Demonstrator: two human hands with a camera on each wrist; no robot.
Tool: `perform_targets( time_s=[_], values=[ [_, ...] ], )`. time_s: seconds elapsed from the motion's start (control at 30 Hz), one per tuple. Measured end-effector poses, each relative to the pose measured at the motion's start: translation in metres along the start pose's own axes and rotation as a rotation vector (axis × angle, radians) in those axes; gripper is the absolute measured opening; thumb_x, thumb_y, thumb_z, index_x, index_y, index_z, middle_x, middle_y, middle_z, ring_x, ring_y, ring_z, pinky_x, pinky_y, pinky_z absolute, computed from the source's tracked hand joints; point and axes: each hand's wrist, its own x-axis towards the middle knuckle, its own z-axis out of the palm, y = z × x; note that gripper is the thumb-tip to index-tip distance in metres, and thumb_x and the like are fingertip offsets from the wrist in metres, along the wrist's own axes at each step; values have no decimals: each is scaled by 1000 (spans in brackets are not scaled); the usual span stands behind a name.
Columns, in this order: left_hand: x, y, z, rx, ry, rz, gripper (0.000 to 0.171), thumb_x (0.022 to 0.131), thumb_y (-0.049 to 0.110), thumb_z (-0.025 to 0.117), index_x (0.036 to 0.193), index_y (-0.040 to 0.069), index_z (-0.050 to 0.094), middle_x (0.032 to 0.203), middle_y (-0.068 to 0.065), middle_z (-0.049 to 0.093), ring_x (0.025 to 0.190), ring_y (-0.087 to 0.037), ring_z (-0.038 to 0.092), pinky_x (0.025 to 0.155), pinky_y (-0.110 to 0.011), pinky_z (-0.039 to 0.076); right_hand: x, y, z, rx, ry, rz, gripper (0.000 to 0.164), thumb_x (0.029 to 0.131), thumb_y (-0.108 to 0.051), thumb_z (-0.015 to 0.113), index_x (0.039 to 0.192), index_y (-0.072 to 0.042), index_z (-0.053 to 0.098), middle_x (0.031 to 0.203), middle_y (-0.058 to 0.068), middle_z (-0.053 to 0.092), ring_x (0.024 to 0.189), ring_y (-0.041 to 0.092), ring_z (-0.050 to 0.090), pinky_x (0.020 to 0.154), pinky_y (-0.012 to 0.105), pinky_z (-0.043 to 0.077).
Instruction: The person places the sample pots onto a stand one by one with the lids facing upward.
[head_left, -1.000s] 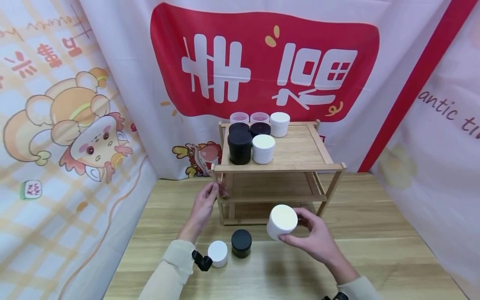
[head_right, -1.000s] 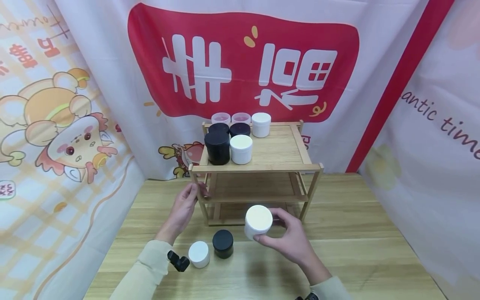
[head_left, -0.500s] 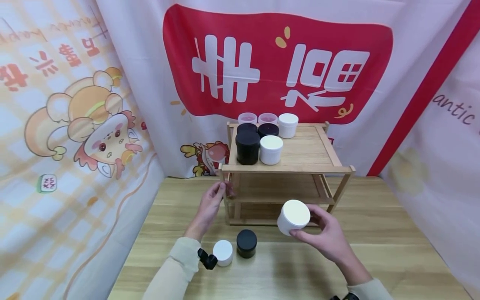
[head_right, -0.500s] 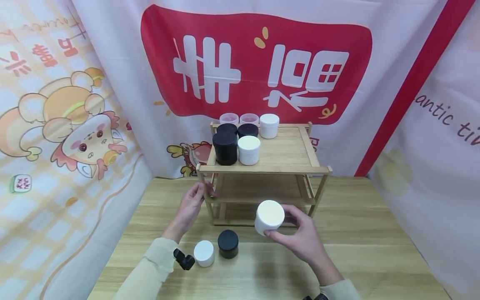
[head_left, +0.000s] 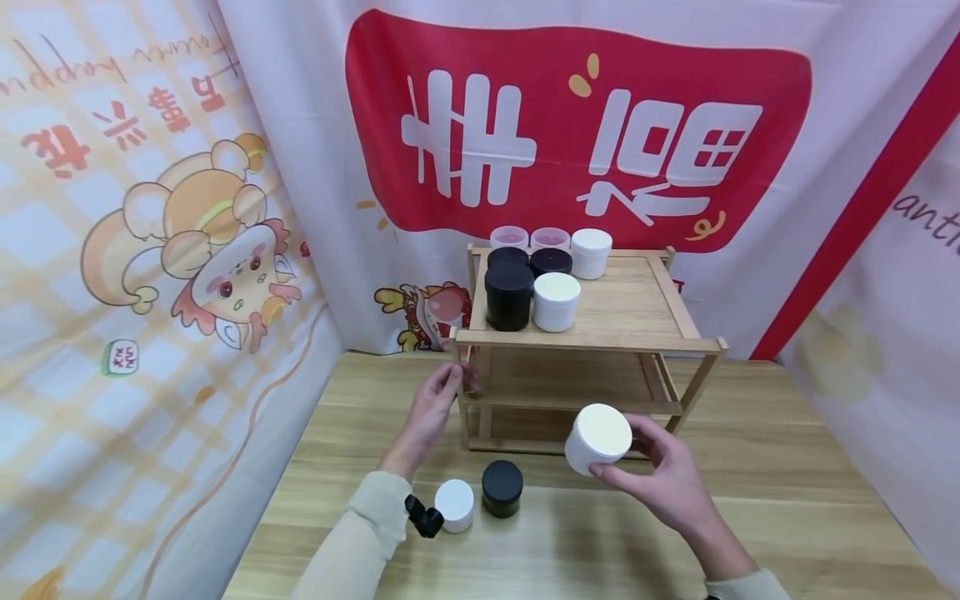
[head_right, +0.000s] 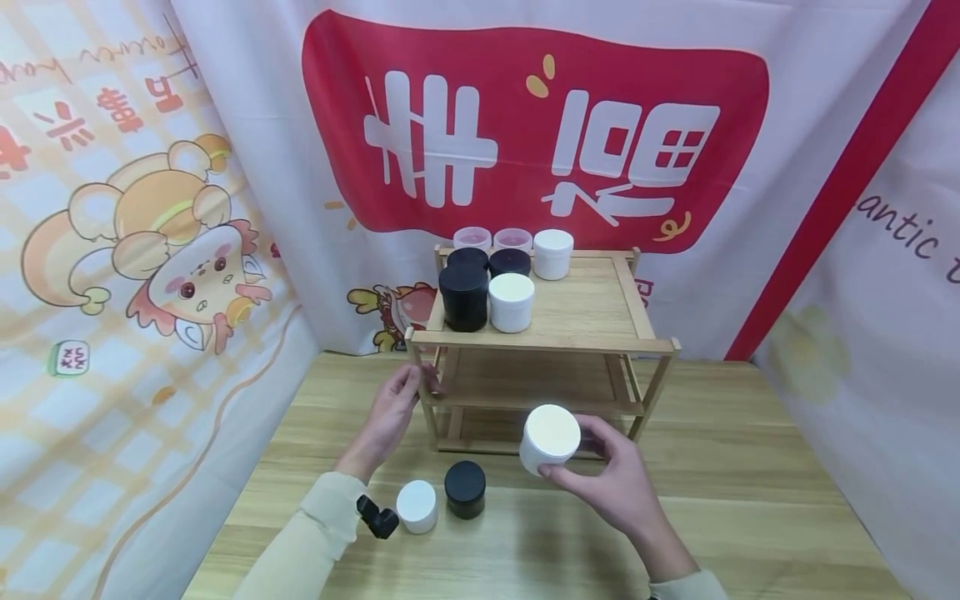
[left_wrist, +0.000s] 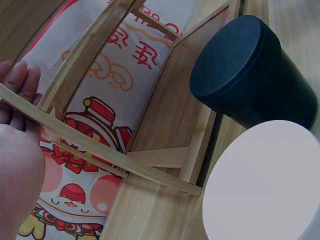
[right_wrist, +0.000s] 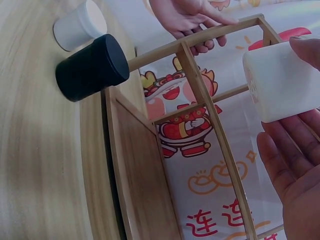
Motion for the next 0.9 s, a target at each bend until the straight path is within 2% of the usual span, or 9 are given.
perform_targets(
  time_s=[0.17, 0.4, 0.57, 0.7, 0.8, 0.9],
  values=[
    [-2, 0, -1, -6, 10, -2, 56, 109, 50, 58, 138, 2, 63, 125, -27, 69, 113, -18, 69, 127, -52, 37, 0, 2, 2, -3, -5, -5, 57, 73, -2, 97, 124, -4, 73, 115, -15, 73, 103, 1, 69, 91, 17, 56],
    [1, -2, -2, 3, -2, -3, 59, 106, 57, 59, 136, 7, 65, 117, -10, 74, 114, -18, 69, 127, -53, 36, 4, 3, -4, 17, -4, -30, 57, 73, 3, 96, 125, -1, 72, 116, -18, 73, 104, 0, 69, 91, 16, 55],
    [0, 1, -7, 19, 4, 1, 60, 104, 59, 61, 134, 9, 66, 109, 1, 75, 114, -17, 69, 127, -52, 37, 11, -4, -3, 36, -5, -56, 57, 73, 5, 95, 125, 0, 71, 116, -18, 73, 104, 1, 69, 91, 16, 56],
    [-7, 12, -2, 41, 16, 6, 50, 110, 49, 56, 133, 5, 66, 107, 2, 75, 110, -14, 70, 125, -48, 41, 15, -11, -6, 42, 6, -72, 58, 72, 8, 94, 125, 1, 70, 116, -17, 73, 104, 1, 70, 90, 15, 56],
    [-7, 11, 1, 43, 7, 4, 54, 109, 53, 57, 133, 7, 66, 108, 1, 75, 111, -16, 69, 126, -48, 40, 17, -15, -10, 45, 17, -92, 60, 71, 11, 93, 125, 3, 70, 117, -17, 73, 105, 1, 70, 92, 13, 55],
    [-2, 3, 3, 38, -3, 3, 57, 105, 59, 59, 133, 10, 67, 109, 0, 75, 113, -18, 69, 127, -50, 38, 19, -18, -16, 31, 30, -100, 61, 70, 12, 93, 126, 4, 70, 118, -18, 72, 106, 0, 69, 93, 11, 53]
  ],
)
